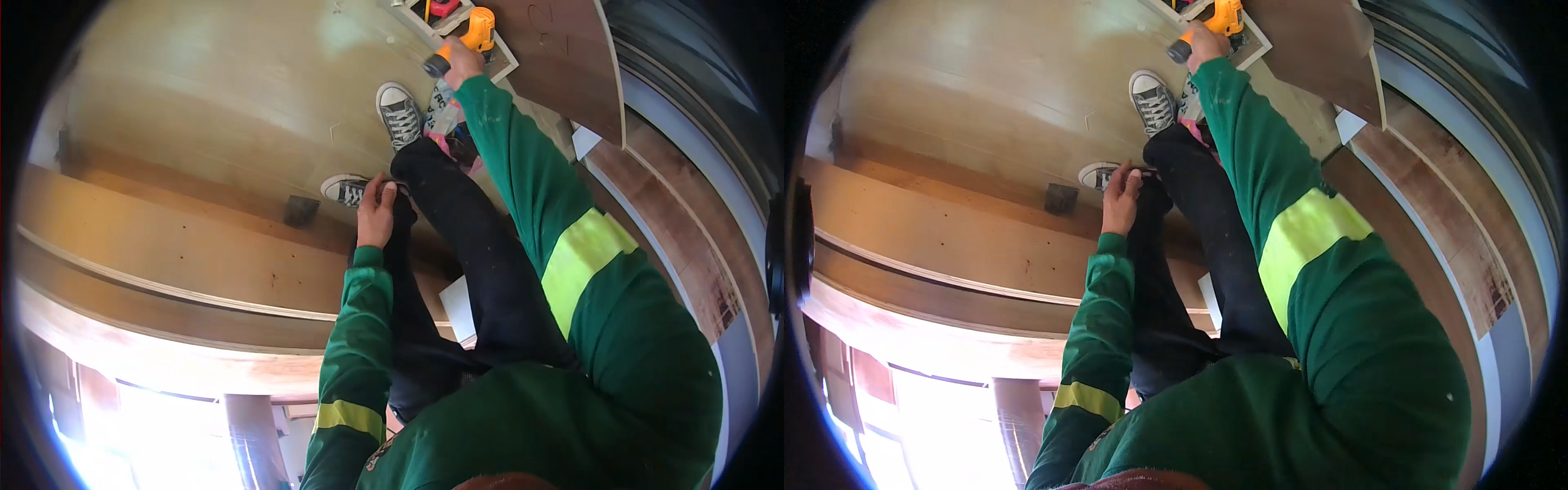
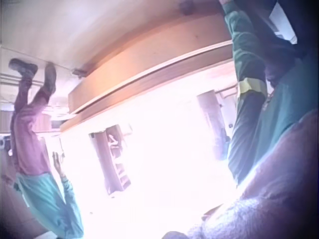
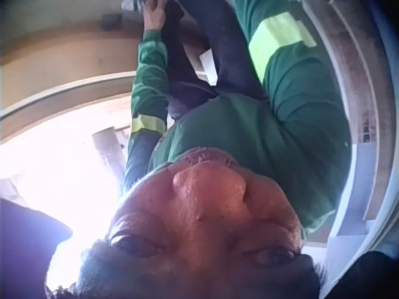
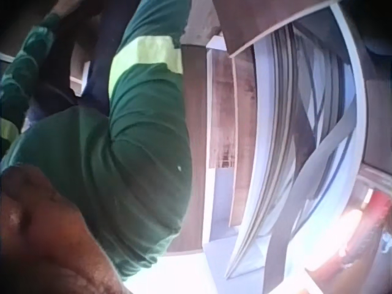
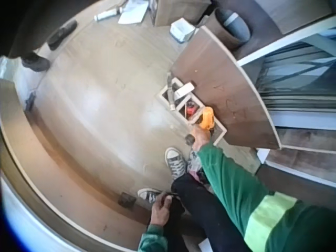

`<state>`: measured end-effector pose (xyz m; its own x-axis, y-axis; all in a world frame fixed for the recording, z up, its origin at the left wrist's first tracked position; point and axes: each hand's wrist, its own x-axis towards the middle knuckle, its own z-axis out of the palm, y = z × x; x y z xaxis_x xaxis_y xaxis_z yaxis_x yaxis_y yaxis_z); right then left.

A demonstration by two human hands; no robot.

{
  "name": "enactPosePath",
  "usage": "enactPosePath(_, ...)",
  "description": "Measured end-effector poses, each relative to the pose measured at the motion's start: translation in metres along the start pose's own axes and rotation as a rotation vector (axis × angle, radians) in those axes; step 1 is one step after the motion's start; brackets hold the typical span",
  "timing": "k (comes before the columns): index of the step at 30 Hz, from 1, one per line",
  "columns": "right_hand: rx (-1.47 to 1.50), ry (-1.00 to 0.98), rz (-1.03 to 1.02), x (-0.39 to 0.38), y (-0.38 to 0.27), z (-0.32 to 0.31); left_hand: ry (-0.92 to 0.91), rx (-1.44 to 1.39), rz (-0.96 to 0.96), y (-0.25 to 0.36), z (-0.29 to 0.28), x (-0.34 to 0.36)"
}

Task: The person takes screws from a wooden box and uses a power drill to fasten plywood panels into a wooden cabinet frame.

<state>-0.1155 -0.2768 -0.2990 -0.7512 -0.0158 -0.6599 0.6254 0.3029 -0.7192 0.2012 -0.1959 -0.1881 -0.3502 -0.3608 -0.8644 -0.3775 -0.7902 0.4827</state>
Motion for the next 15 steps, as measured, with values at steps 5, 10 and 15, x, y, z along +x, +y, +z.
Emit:
enactPosePath(5,-0.34,-0.156,-0.173,-0.051,-0.014,-0.05,0.002,-0.166,0.021,0.018,-0.005,-0.014)
enactPosePath(10,-0.998,-0.521,-0.43,-0.176,-0.055,-0.101,-0.192,-0.546,0.147,0.051,0.022,-0.014)
enactPosePath(15,-1.09,-0.973,-0.297,-0.255,-0.059,-0.106,0.02,-0.731,-0.079,0.082,0.049,-0.015)
